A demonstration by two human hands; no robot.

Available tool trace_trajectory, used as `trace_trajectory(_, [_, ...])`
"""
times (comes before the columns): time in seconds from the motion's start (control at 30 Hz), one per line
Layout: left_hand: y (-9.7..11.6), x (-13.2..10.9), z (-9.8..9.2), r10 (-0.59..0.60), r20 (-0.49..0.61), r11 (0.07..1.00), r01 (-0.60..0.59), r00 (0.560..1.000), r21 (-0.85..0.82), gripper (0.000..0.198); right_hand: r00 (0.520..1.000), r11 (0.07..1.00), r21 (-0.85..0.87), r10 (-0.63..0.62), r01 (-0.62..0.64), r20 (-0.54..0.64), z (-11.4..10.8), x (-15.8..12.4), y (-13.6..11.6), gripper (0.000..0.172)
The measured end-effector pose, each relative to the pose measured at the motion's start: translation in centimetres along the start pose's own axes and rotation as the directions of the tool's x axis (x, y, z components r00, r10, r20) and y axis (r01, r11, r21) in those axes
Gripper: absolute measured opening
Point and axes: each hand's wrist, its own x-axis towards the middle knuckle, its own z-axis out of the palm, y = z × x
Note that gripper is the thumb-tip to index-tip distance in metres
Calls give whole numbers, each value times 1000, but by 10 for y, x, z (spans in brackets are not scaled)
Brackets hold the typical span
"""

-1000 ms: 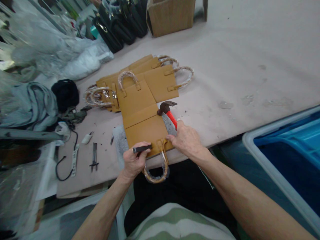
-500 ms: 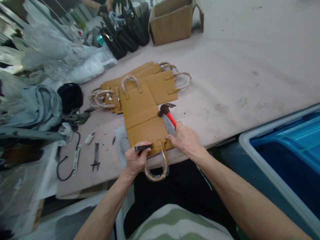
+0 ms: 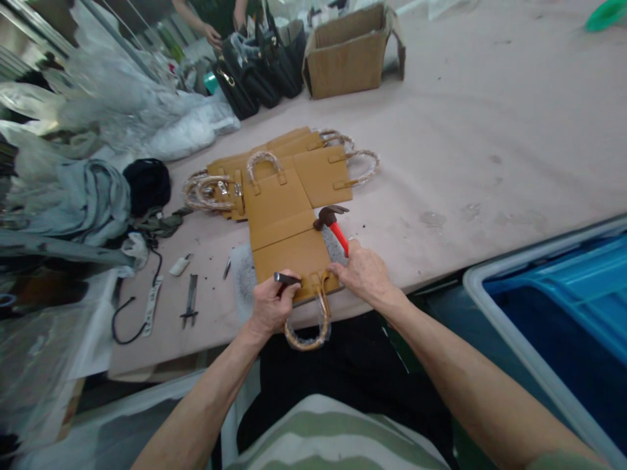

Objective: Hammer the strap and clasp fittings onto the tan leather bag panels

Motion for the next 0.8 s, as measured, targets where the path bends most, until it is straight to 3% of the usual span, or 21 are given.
trace_trajectory(0.07, [1, 0, 2, -10, -3, 1000, 10, 1000, 3, 8, 999, 994, 97, -41, 40, 8, -8, 2, 4, 23])
trace_trajectory(0.17, [-1, 0, 4, -27, -12, 999, 26, 1000, -24, 9, 996, 978, 184, -91, 94, -24, -33, -3, 2, 30])
trace_trajectory(0.3, [-3, -3, 5, -25, -2, 999, 25, 1000, -34, 9, 973, 966, 160, -181, 204, -146, -69, -30, -12, 29])
trace_trajectory(0.37, [-3, -4, 5, -28, 12, 999, 29, 1000, -19, 8, 962, 960, 122, -232, 250, -144, -80, -46, -20, 27])
trace_trajectory(0.53, [-2, -4, 8, -18, 4, 1000, 18, 1000, 11, 6, 921, 920, 39, -390, 390, -14, -99, -78, -36, 28])
trace_trajectory(0.7, [-2, -5, 9, -4, -16, 1000, 5, 1000, 24, 6, 856, 870, -38, -490, 491, -165, -107, -94, -44, 31])
trace_trajectory(0.8, [-2, -6, 10, -12, -12, 1000, 13, 1000, 23, 6, 844, 848, -154, -525, 507, -109, -96, -94, -38, 29])
